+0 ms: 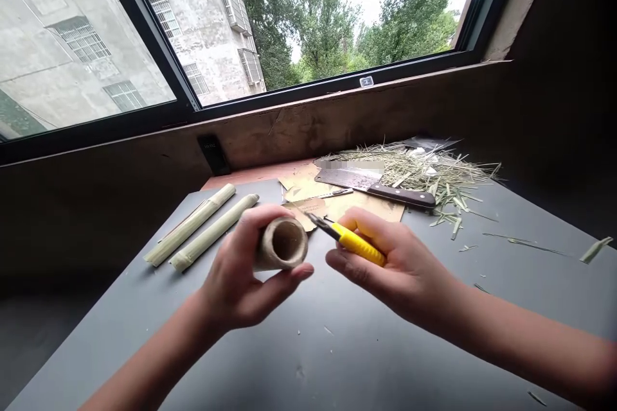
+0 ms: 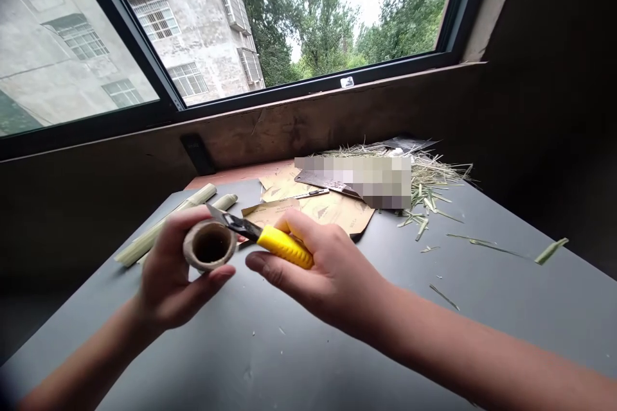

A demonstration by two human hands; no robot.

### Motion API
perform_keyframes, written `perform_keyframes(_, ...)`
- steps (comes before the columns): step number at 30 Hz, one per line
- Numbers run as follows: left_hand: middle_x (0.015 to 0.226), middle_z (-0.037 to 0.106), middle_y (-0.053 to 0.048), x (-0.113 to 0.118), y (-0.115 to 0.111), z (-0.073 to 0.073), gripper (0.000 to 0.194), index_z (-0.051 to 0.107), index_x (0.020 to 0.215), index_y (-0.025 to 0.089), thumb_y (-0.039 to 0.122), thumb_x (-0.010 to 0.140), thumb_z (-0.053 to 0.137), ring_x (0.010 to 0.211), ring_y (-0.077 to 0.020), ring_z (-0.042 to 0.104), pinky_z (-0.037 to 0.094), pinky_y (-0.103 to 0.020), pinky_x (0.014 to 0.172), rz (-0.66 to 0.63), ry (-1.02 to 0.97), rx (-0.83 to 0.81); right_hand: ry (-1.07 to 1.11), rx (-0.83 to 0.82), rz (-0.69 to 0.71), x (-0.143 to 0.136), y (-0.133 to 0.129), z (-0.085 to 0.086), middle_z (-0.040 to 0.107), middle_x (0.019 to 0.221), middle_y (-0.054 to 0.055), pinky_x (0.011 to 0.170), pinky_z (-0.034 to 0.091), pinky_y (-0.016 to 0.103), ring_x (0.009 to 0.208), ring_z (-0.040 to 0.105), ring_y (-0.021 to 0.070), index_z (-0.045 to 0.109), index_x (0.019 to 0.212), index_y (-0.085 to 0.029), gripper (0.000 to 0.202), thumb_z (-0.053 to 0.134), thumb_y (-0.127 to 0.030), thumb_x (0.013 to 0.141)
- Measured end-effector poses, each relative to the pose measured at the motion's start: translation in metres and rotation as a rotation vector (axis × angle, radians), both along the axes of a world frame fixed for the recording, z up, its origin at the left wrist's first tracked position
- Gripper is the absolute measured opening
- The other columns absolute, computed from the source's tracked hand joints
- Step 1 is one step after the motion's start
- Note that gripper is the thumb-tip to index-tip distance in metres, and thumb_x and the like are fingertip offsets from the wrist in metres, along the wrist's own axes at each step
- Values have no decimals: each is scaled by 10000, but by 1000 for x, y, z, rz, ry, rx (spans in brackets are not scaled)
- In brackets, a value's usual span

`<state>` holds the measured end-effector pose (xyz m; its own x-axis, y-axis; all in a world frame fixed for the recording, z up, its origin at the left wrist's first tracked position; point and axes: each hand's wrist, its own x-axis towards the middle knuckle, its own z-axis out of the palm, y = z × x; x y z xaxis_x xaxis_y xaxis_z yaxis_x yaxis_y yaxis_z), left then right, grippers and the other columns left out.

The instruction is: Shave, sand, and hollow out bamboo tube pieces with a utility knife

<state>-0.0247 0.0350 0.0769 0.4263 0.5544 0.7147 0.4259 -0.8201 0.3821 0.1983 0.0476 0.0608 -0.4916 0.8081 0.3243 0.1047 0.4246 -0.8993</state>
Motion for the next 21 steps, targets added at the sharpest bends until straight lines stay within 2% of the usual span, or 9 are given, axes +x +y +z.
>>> perform_keyframes(3,910,615,-17,-2,1,-4,412,516,1182,220,350,850,723,724,-151,584,494,-290,651,41,-143,0,-112,105,-48,5,1,-3,432,631,-62,480,286,234,531,377,91,491,781,-210,378,545,-543,951)
perform_keyframes(6,820,590,17,0,1,-4,450,533,1162,234,433,827,757,689,-139,556,461,-267,610,36,-166,-25,-152,174,-50,6,-2,-6,430,616,-61,475,280,234,511,369,87,490,779,-208,384,483,-536,979)
perform_keyframes(10,751,559,43,-1,1,-4,528,512,1194,257,512,808,764,654,-129,536,432,-249,568,-41,-137,-127,-150,337,-57,8,-2,-9,446,613,-56,481,275,241,506,354,89,510,802,-210,315,534,-484,957)
perform_keyframes(15,758,574,36,-2,1,-1,576,533,1129,250,610,743,764,640,-125,557,439,-249,547,-36,-153,-155,-214,488,-70,11,1,-11,407,606,-52,496,251,265,517,318,100,461,756,-227,286,558,-425,939)
perform_keyframes(18,689,551,50,0,1,1,597,530,1094,247,621,706,788,600,-125,543,427,-249,514,-53,-150,-108,-236,566,-65,11,1,-9,386,609,-51,494,235,271,522,299,103,408,731,-232,315,554,-415,941)
perform_keyframes(21,713,565,35,2,-2,3,533,519,1093,230,526,756,806,632,-134,563,447,-255,538,-22,-129,-76,-264,618,-94,13,0,-6,393,611,-49,497,228,275,524,297,103,386,725,-232,333,570,-409,940)
